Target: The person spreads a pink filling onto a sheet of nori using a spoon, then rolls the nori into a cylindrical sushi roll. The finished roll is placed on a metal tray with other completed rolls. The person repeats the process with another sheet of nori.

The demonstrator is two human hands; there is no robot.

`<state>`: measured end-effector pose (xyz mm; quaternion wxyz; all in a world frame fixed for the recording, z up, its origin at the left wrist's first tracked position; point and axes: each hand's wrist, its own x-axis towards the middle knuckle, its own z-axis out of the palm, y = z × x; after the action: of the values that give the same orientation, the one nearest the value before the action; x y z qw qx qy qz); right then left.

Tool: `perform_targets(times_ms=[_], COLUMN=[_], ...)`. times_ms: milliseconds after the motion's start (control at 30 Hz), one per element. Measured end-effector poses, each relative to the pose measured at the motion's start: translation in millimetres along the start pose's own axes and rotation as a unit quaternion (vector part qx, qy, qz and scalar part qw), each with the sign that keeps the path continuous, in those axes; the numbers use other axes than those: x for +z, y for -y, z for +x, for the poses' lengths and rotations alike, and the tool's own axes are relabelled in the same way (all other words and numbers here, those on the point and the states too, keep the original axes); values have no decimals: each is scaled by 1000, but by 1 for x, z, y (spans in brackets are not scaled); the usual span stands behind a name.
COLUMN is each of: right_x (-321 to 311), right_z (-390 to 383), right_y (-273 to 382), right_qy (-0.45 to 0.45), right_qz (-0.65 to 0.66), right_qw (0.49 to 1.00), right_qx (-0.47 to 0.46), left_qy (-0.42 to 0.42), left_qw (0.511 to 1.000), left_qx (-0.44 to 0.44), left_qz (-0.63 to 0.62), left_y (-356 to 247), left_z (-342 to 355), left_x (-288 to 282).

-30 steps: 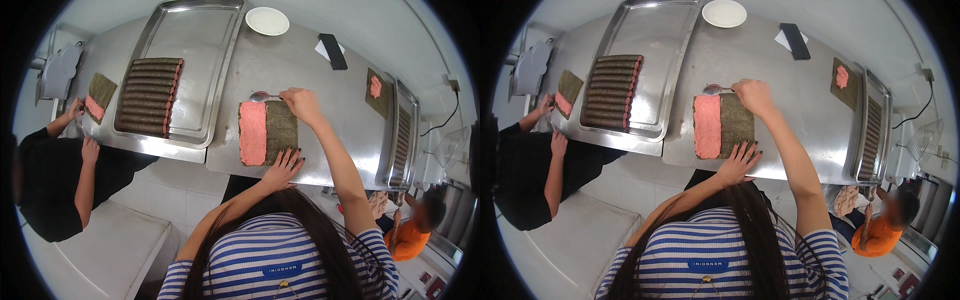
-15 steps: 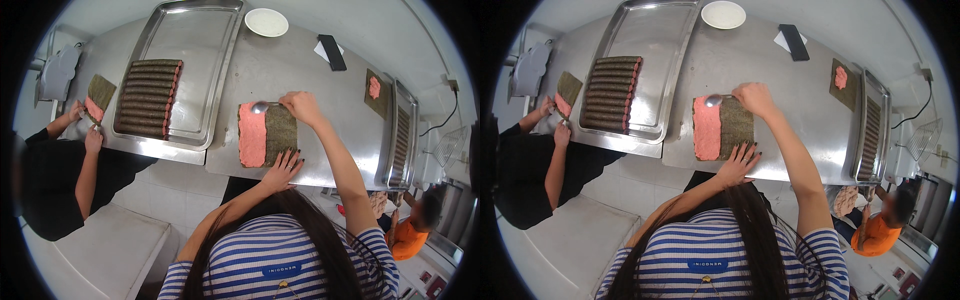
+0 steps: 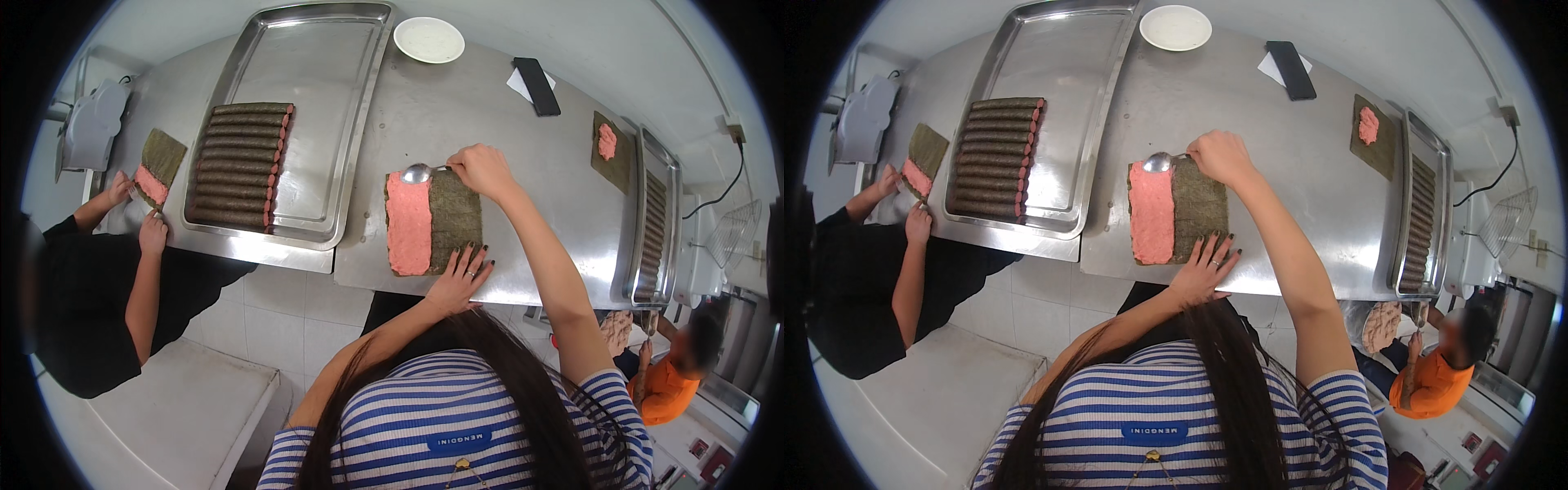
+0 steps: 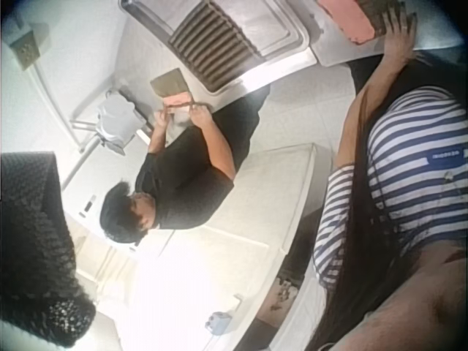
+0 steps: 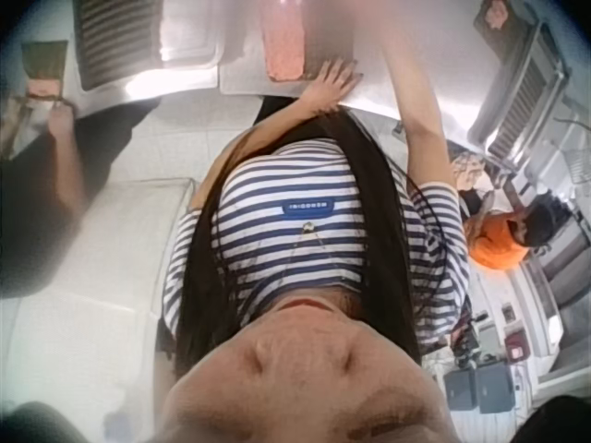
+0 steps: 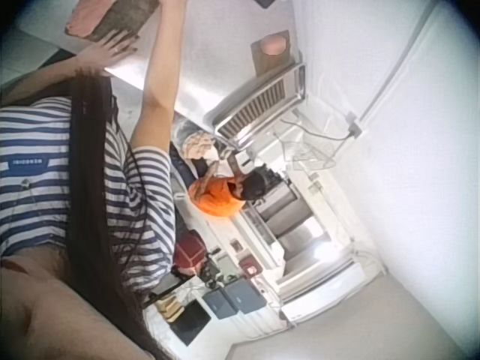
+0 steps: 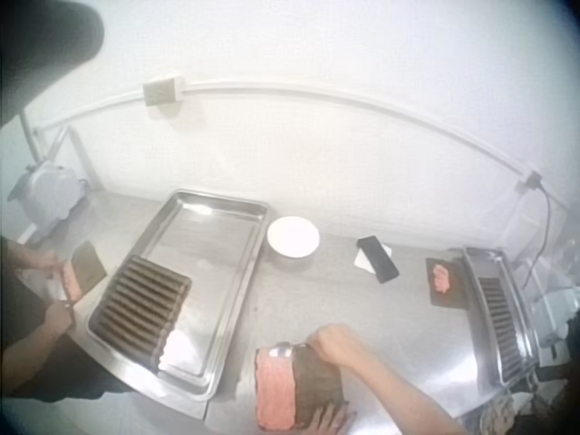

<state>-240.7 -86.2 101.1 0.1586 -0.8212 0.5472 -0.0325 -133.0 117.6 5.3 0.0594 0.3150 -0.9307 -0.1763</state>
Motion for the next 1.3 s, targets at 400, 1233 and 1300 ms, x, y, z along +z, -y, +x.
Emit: perform_targets(times_ms=[400, 1233, 1300], right_x=[0, 34, 40], right_z=[-38, -73, -79], right_y=[30, 61, 51], right_qy=[-24, -118, -106], right_qz=[27, 138, 112], right_qw=[989, 959, 962], right_qx=[143, 215, 224], left_qy=[9, -2, -35], left_qw=[1000, 1000, 999], left_qx=[-2, 13, 17], left_qz=[1, 11, 15], left_y=[0, 0, 0], left_z=[0, -2, -2], left_x=[-5, -5, -3])
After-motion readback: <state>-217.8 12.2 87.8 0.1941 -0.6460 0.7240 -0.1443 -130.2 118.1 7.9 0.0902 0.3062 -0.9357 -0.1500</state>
